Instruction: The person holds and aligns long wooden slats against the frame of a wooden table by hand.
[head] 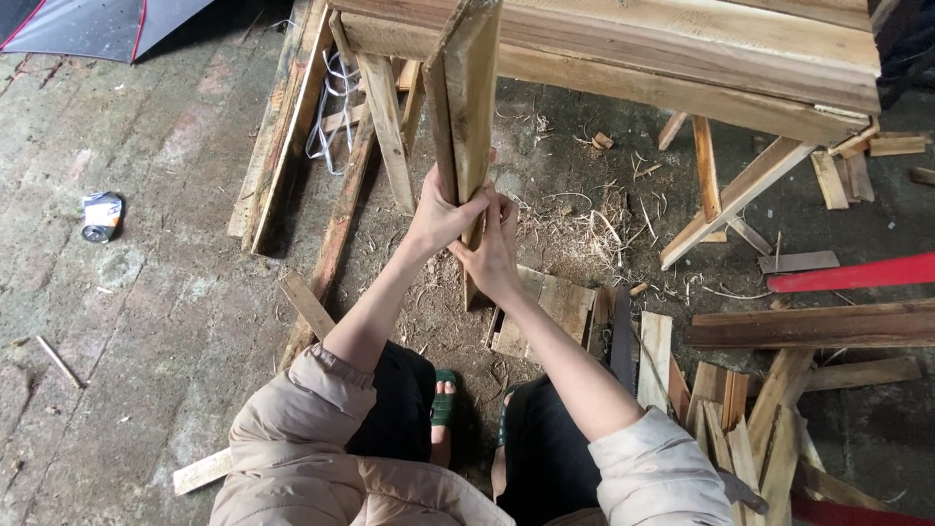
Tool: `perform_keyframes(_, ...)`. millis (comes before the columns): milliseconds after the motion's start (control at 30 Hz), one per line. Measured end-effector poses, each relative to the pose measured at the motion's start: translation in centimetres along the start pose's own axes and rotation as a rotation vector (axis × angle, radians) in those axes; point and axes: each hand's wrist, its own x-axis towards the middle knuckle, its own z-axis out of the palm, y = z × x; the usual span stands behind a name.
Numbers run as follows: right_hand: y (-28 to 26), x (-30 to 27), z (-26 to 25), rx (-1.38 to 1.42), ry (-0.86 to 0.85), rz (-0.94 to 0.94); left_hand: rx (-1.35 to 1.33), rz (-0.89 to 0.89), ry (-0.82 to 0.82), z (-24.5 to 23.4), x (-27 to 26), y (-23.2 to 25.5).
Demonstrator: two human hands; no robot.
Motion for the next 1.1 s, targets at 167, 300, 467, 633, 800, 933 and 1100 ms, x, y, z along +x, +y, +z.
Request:
perform_keyframes(167,-3.4,-0.5,-2.7,0.014,-0.116,0.110,-0.004,0.041,-0.052,0.1,0.1,-0.4)
perform_keyframes(300,-6.4,-0.1,-4.6,0.065,-0.128,0.126,-0.012,0.066,-0.109,-1.1,0.1,1.4)
perform_keyframes(467,3.5,-0.5,-3.2,0.235,0.006,0.105,-0.054,0.074,-0.140,-1.0,0.3,4.9)
perform_keyframes(633,13.0,1.8,-2.3,0.334,0.178,0.148,-0.073,0.121,-0.106,-2.6,1.4,4.5)
perform_keyframes(800,1.8,1.3,-6.5,0.729,0.251,-0.036,-0.243,0.081,-0.152,-4.0,1.9,1.9)
perform_keyframes(933,3.3,1.9,-4.0,0.610,0.195,-0.057,-0.197,0.060,-0.234,-2.9,1.0,5.2)
perform_keyframes(1100,3.8,2.7,-0.3,0.645,0.142,-0.103,-0.198,0.027,-0.249,-3.8,1.1,0.1)
